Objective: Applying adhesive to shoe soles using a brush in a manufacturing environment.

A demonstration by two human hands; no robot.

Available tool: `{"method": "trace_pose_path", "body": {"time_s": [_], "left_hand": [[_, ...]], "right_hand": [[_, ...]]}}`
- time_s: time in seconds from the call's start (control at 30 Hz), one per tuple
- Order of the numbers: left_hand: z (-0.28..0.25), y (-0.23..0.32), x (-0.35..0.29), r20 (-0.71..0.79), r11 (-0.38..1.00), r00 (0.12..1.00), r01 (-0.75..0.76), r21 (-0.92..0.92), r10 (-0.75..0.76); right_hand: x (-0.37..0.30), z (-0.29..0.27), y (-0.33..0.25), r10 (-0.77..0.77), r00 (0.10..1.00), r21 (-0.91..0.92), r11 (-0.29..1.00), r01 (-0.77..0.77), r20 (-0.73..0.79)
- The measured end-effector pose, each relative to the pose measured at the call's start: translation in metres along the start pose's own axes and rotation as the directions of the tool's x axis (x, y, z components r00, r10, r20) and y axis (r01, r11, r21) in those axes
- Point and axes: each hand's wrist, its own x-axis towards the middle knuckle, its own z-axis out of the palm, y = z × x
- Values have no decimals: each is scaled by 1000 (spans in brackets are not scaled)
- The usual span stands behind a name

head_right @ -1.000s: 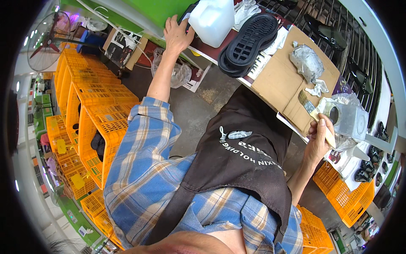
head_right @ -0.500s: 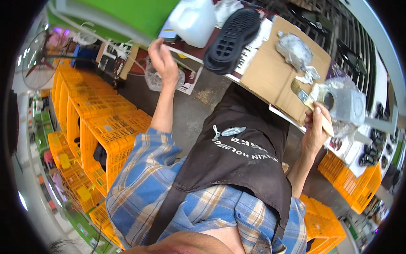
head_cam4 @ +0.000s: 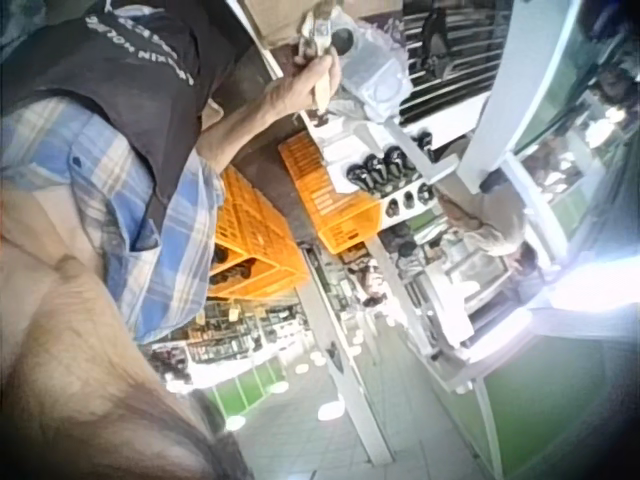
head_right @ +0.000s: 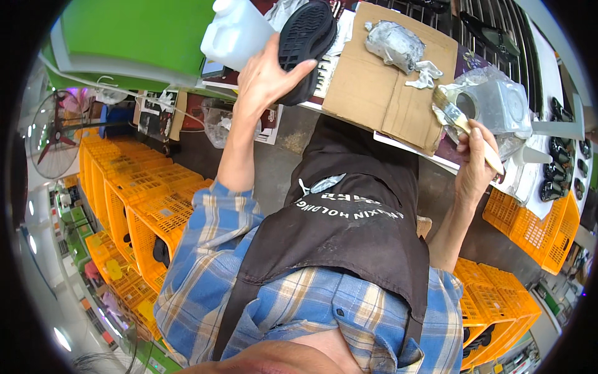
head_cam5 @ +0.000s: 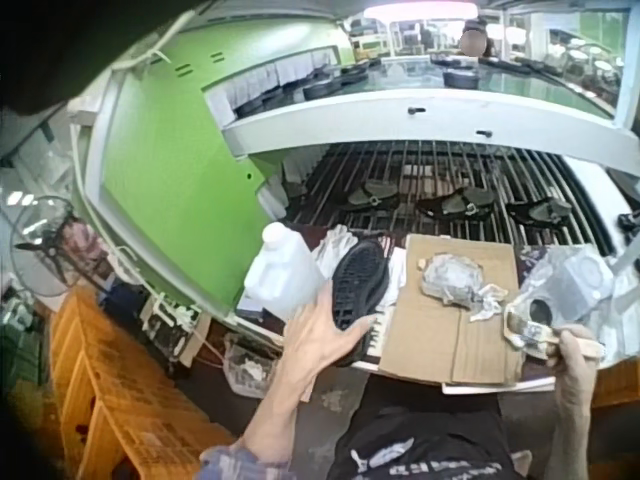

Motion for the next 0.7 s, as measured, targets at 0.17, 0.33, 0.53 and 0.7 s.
{"method": "trace_pose_path", "body": {"time_s": [0.17, 0.33, 0.53, 0.7], "left_hand": [[5, 10, 27, 302, 980, 933, 178, 86, -196], [-6, 15, 22, 64, 975, 977, 207, -83, -202], [-1, 29, 8, -202, 395, 977, -157, -905, -73], [19, 52, -15, -1, -420, 998, 24, -907, 60]], "right_hand": [[2, -13, -8, 21, 999, -136, 990, -24, -28], [7, -30, -38, -143, 990, -476, 871, 121, -10], [22, -37, -38, -273, 962, -611, 759, 225, 16], [40, -23, -15, -314, 942, -694, 653, 302, 114]]}}
